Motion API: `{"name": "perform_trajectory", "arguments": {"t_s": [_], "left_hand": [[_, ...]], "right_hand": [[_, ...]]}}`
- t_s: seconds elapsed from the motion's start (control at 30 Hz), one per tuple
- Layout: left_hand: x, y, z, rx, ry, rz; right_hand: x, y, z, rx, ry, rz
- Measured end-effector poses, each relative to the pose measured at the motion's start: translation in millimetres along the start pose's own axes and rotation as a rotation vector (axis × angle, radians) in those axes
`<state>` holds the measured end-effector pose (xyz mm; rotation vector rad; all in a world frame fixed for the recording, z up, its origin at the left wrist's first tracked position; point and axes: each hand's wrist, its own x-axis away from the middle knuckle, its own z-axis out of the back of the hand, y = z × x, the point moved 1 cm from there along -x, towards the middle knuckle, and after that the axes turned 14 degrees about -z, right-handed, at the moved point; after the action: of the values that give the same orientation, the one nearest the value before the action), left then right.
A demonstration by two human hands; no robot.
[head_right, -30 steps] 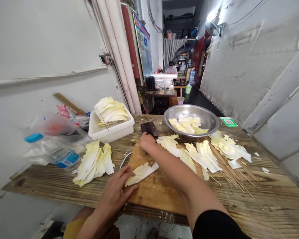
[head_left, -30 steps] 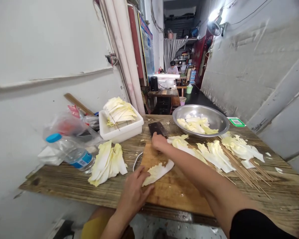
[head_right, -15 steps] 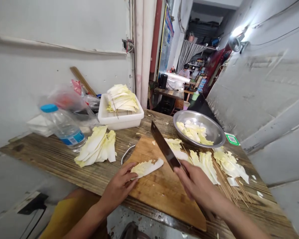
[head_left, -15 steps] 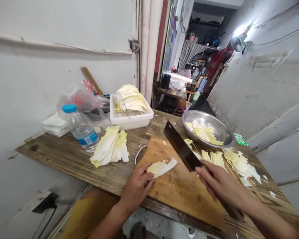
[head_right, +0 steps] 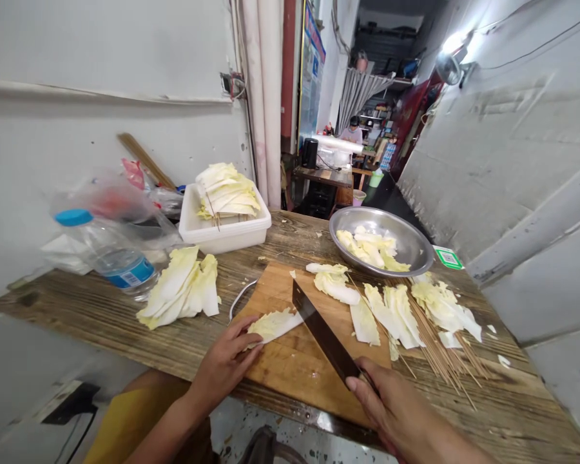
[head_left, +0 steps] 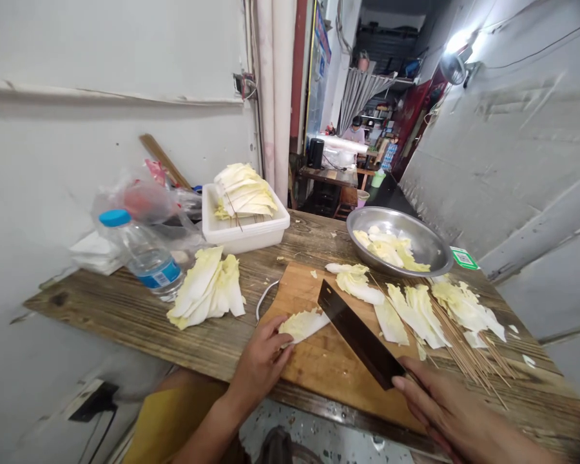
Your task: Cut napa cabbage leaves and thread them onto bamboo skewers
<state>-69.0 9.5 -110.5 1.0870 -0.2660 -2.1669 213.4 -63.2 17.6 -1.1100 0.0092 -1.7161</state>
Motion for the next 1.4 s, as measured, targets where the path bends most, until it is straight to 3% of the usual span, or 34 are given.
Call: {"name": "perform_trajectory", "arguments": {"t_s": [0.17, 0.33, 0.47, 0.57, 0.63, 0.73, 0.9, 1.07, 1.2, 1.4], "left_hand": [[4.5, -3.6, 0.7, -0.024, -0.004, 0.016], [8.2, -1.4, 6.5, -0.043, 0.004, -0.028], [15.6, 2.0, 16.3, -0.080, -0.023, 0.034], [12.9, -9.5, 19.7, -0.135, -0.099, 0.060], [-3.2, -20.1, 15.5, -0.190, -0.096, 0.026], [-48.3, -23.0, 0.0, -0.253, -0.273, -0.030], [-123.5, -3.0, -29.1, -0.333, -0.619, -0.051], [-152.0, 2.4, -53.4, -0.370, -0.784, -0.022], [-156.5, 2.8, -60.3, -0.393, -0.838, -0.041], [-156.8, 0.6, -58.3, -0.358, -0.800, -0.018]], "right_hand": [[-18.6, -18.3, 6.3, 0.045, -0.012, 0.031], [-1.6, -15.0, 22.1, 0.009, 0.322, 0.176], [38.1, 41.9, 32.6, -0.117, 0.701, 0.151], [63.2, 97.4, 32.5, -0.057, 0.924, -0.040], [70.7, 132.4, 30.5, 0.048, 1.035, -0.214], [68.1, 177.4, 30.0, 0.143, 1.152, -0.458], [40.0, 228.8, 44.6, 0.227, 1.178, -0.659], [-1.9, 259.3, 77.2, 0.225, 1.139, -0.669], [-23.5, 261.4, 101.1, 0.233, 1.120, -0.609], [-44.6, 244.4, 134.8, 0.306, 1.075, -0.452]]}}
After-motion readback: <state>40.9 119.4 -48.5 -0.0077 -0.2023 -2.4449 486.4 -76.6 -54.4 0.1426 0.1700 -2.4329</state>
